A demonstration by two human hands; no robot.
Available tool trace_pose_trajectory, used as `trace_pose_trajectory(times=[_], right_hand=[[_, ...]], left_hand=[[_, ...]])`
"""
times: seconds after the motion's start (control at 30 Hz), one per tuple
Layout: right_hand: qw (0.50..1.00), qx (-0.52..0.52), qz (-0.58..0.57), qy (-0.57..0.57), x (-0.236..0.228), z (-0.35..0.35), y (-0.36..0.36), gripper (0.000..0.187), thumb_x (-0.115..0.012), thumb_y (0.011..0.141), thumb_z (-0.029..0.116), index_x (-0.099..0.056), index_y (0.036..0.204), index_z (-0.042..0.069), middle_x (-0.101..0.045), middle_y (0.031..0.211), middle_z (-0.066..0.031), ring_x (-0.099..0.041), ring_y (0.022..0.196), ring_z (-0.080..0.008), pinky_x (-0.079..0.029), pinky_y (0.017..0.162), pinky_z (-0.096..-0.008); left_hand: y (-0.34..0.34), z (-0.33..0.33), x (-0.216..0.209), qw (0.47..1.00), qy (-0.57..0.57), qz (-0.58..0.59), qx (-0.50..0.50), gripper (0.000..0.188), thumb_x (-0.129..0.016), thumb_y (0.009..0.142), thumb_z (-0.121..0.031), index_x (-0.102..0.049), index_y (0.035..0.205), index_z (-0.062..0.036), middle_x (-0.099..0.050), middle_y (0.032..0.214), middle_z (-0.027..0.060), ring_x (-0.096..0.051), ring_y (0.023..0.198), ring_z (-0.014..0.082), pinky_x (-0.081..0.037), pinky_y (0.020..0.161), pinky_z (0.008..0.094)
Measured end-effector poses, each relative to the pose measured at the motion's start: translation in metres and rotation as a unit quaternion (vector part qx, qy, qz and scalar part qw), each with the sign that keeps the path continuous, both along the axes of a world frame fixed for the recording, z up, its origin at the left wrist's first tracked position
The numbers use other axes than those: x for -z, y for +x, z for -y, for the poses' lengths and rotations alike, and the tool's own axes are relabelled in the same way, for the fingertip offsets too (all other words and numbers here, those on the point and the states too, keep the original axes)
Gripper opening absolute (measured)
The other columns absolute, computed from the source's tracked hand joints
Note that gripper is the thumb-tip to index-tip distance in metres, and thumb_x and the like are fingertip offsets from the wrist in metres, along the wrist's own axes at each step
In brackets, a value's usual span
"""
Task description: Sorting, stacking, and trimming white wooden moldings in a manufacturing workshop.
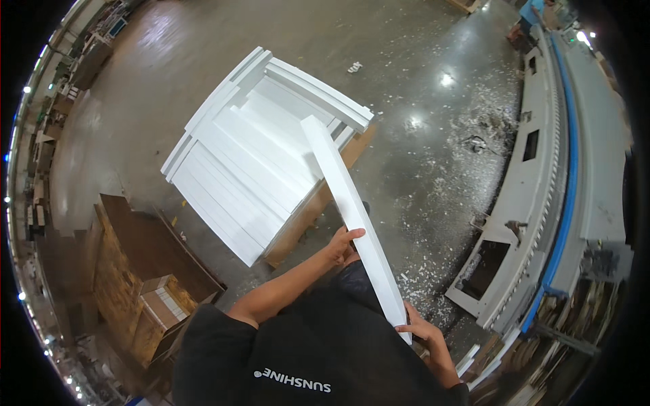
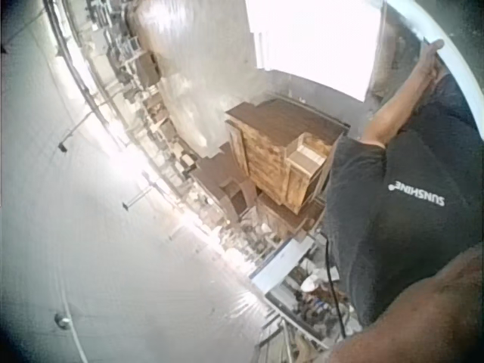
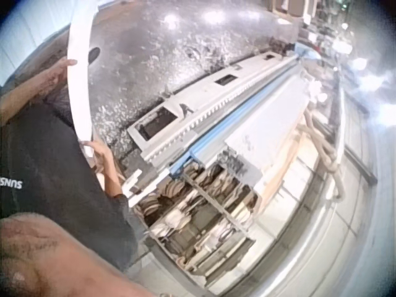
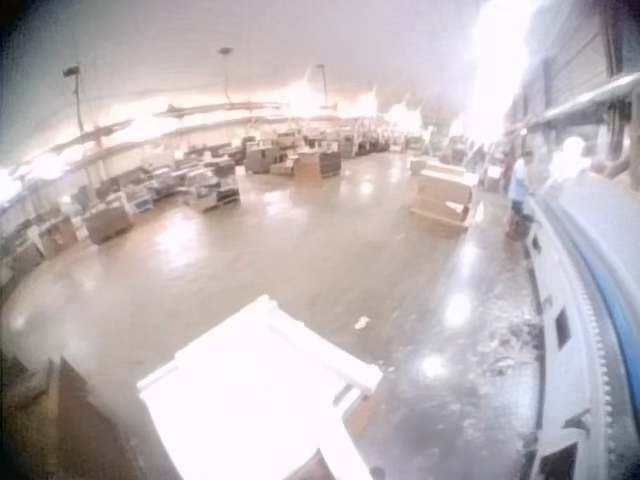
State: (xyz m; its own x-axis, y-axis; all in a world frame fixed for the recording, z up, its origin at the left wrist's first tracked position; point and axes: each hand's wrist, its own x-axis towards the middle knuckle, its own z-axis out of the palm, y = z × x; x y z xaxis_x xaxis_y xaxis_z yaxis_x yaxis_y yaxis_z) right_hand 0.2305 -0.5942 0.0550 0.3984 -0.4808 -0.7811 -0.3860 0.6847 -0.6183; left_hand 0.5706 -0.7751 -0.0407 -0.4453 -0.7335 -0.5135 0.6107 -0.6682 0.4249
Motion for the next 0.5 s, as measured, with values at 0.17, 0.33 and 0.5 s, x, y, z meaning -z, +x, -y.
trace_pose_trajectory(times=[0.17, 0.33, 0.5], right_hand=[[0.993, -0.12, 0.008, -0.014, 0.033, 0.131, -0.055, 0.118, -0.096, 0.07, 0.032, -0.031, 0.165, 0.003, -0.044, 0.158, -0.0246, -0.039, 0.149, -0.0374, -0.031, 0.125, -0.048], [0.993, -0.113, 0.002, 0.024, 0.108, 0.219, -0.126, 0.137, -0.099, 0.069, 0.041, -0.016, 0.171, 0.004, -0.025, 0.172, -0.0203, -0.03, 0.158, -0.035, -0.026, 0.129, -0.0466], [0.995, 0.028, 0.053, 0.081, 0.171, 0.301, -0.117, 0.13, -0.097, 0.068, 0.034, -0.022, 0.17, 0.003, -0.032, 0.168, -0.0183, -0.036, 0.155, -0.0343, -0.029, 0.127, -0.0446]], left_hand=[[-0.013, 0.093, 0.04, 0.996, 0.06, 0.038, -0.056, 0.06, -0.082, 0.09, -0.03, -0.058, 0.135, 0.0009, -0.068, 0.121, 0.0128, -0.068, 0.117, 0.0284, -0.054, 0.107, 0.0459], [-0.019, 0.169, 0.1, 0.979, 0.136, 0.041, -0.147, 0.057, -0.073, 0.097, -0.033, -0.056, 0.141, -0.0006, -0.069, 0.132, 0.0125, -0.064, 0.128, 0.0289, -0.049, 0.115, 0.0482], [0.002, 0.224, 0.183, 0.957, 0.184, 0.056, -0.219, 0.065, -0.074, 0.098, -0.036, -0.052, 0.148, -0.001, -0.066, 0.142, 0.0153, -0.063, 0.131, 0.0347, -0.048, 0.118, 0.0522]])
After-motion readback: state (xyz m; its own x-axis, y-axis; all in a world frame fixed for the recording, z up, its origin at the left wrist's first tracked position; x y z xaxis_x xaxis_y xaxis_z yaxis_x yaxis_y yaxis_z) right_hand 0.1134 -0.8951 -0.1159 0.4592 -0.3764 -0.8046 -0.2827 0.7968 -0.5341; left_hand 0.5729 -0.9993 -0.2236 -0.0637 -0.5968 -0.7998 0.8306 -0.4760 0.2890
